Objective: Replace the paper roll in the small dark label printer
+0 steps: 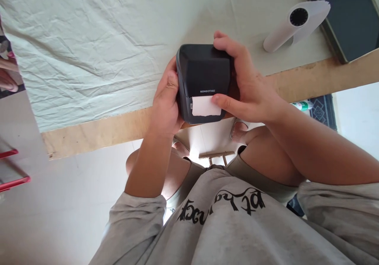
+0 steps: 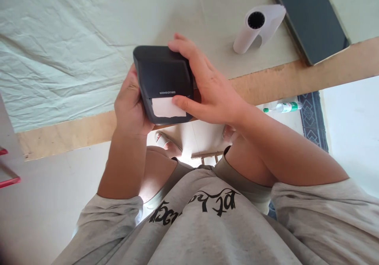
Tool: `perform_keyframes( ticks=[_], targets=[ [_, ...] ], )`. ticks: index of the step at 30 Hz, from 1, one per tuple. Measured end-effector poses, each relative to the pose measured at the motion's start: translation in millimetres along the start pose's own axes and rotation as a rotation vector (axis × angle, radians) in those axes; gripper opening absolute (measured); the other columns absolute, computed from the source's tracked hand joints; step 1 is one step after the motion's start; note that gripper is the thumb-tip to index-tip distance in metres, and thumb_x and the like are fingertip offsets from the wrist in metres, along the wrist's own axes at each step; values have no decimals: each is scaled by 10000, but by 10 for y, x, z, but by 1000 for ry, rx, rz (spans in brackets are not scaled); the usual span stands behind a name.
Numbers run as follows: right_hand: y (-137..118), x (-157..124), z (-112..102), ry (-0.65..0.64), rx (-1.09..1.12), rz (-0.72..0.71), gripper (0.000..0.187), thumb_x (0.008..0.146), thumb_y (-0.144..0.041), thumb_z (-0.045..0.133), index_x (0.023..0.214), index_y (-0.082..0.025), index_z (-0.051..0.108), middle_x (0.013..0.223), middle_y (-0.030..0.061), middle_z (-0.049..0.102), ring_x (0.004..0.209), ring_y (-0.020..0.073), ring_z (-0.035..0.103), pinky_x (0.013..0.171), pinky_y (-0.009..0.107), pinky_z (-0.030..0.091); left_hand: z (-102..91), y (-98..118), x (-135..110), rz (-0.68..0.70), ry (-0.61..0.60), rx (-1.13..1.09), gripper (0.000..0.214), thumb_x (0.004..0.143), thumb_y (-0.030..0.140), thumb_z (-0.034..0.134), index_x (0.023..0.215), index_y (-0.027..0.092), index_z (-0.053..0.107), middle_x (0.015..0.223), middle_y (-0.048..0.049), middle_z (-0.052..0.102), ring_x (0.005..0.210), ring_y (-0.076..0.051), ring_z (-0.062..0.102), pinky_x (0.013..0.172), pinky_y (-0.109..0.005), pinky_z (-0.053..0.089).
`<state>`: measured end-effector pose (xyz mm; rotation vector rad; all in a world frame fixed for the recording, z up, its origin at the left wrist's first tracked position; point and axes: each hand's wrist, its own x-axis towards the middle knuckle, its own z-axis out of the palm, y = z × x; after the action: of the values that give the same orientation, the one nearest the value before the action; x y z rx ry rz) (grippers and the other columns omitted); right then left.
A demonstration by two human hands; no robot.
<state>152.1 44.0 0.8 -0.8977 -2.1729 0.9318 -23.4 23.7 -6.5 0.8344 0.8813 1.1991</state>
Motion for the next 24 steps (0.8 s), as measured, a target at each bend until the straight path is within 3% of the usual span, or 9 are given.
perform_keyframes(
  ticks=[3,7,10,12,14,16,20,22,24],
  targets=[
    [3,-9,-11,11,8,4,661,751,-392,546,1304,-264,207,1397,53,273,1309,210,293,1069,385,346,16,16,-2,-18,5,-28,291,904,293,305,1041,271,560,921,-16,621,1017,-225,541,906,-371,424],
    [-25,-4,-68,13,14,27,672,745,-420,555,1305,-282,209,1330,45,351,1135,186,454,841,311,498,64,49,-4,-77,35,-53,284,893,324,317,993,294,580,958,-13,636,1099,-243,517,925,-384,430],
    [-90,3,-118,125,-122,25,623,722,-457,576,1252,-246,323,1251,44,419,1128,195,434,817,302,487,115,65,-14,-91,52,-70,300,892,371,306,961,291,587,995,-1,638,1147,-230,499,983,-368,415],
    [-139,-1,-130,272,-185,36,500,730,-453,571,1150,-224,427,1110,30,500,891,135,508,693,273,469,142,60,-29,-56,47,-82,261,883,352,361,1021,264,564,999,-10,627,1134,-229,517,995,-379,408],
    [-190,-10,-122,385,-155,69,325,771,-402,541,1029,-214,482,1033,4,524,593,36,428,531,243,379,153,42,-47,-21,36,-68,250,859,293,433,1083,252,536,983,-24,617,1123,-232,529,986,-387,408],
    [-246,-16,-108,427,-84,99,194,809,-329,504,964,-215,482,1059,-11,510,493,-9,371,467,233,314,142,17,-62,-7,34,-38,253,845,244,453,1084,256,533,976,-24,610,1153,-232,507,991,-383,402],
    [-355,3,-110,438,-32,118,98,832,-231,453,929,-233,441,1037,-11,476,727,62,579,496,213,417,101,-15,-70,-4,7,-17,228,853,246,439,1057,274,537,1005,6,604,1262,-234,380,1022,-411,388],
    [-368,21,-110,432,-94,152,69,819,-192,444,880,-224,446,950,-4,503,805,90,588,509,212,447,100,-18,-67,2,-40,1,223,855,264,443,1054,297,538,1031,7,609,1274,-243,351,1002,-416,408],
    [-339,30,-92,463,-216,149,58,788,-165,463,811,-215,482,825,-14,549,714,86,562,523,227,441,114,-13,-64,16,-65,27,216,859,283,432,1042,295,547,1067,-2,605,1270,-257,356,975,-412,428]
  ],
)
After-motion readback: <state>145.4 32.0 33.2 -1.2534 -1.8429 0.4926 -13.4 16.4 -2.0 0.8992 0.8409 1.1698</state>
